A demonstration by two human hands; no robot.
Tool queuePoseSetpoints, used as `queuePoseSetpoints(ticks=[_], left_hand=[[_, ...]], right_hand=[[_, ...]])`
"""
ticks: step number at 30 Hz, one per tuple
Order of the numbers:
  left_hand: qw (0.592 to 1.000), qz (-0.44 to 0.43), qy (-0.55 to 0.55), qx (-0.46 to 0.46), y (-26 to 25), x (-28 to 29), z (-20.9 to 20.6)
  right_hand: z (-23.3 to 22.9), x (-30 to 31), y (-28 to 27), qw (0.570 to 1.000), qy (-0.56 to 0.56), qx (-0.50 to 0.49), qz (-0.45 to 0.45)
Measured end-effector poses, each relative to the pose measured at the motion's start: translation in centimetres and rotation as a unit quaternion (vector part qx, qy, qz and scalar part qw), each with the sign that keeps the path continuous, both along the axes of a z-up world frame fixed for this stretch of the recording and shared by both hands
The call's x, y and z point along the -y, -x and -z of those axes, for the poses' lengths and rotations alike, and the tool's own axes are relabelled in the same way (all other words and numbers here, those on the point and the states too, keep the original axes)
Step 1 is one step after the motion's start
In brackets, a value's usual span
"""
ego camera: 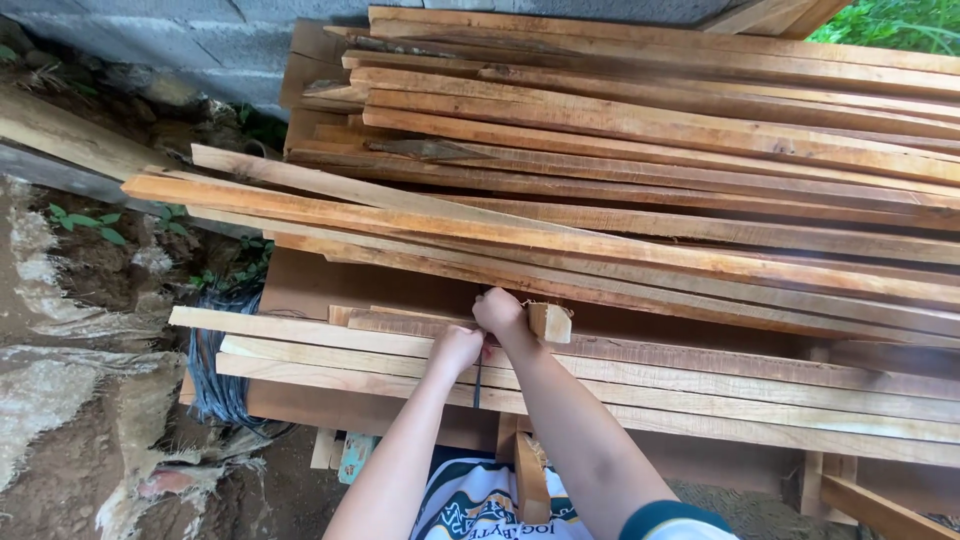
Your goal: Tying a bundle of long wooden slats together using a piece of wire and pliers.
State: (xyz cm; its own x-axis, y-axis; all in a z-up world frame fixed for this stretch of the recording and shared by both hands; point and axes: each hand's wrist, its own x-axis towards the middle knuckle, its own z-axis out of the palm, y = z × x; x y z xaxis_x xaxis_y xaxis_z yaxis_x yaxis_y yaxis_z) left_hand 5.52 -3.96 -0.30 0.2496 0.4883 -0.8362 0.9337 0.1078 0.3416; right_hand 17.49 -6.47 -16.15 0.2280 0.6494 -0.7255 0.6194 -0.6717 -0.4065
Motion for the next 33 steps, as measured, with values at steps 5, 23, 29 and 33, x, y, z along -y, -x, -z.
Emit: queuePoseSetpoints(ticks=[5,23,29,33], left_hand=[[0.999,-0.019,-0.031,0.013,0.2,0.5,-0.9],[0.997,-0.037,-0.057,0.045,1.2,1.7,1.1],[0.998,-0.042,-0.044,0.036,1.5,1.6,2.0],[0.998,-0.051,-0.033,0.031,1.6,1.5,1.3]], right_hand=[[-8.5,1.6,1.3,0.986,0.000,-0.017,0.166],[-6.4,3.6,2.3,0.945,-0.130,-0.040,0.298],[-5.0,4.6,1.5,0.970,-0.125,-0.024,0.208],[-6.8,4.6,1.8,0.974,-0.132,-0.024,0.180]])
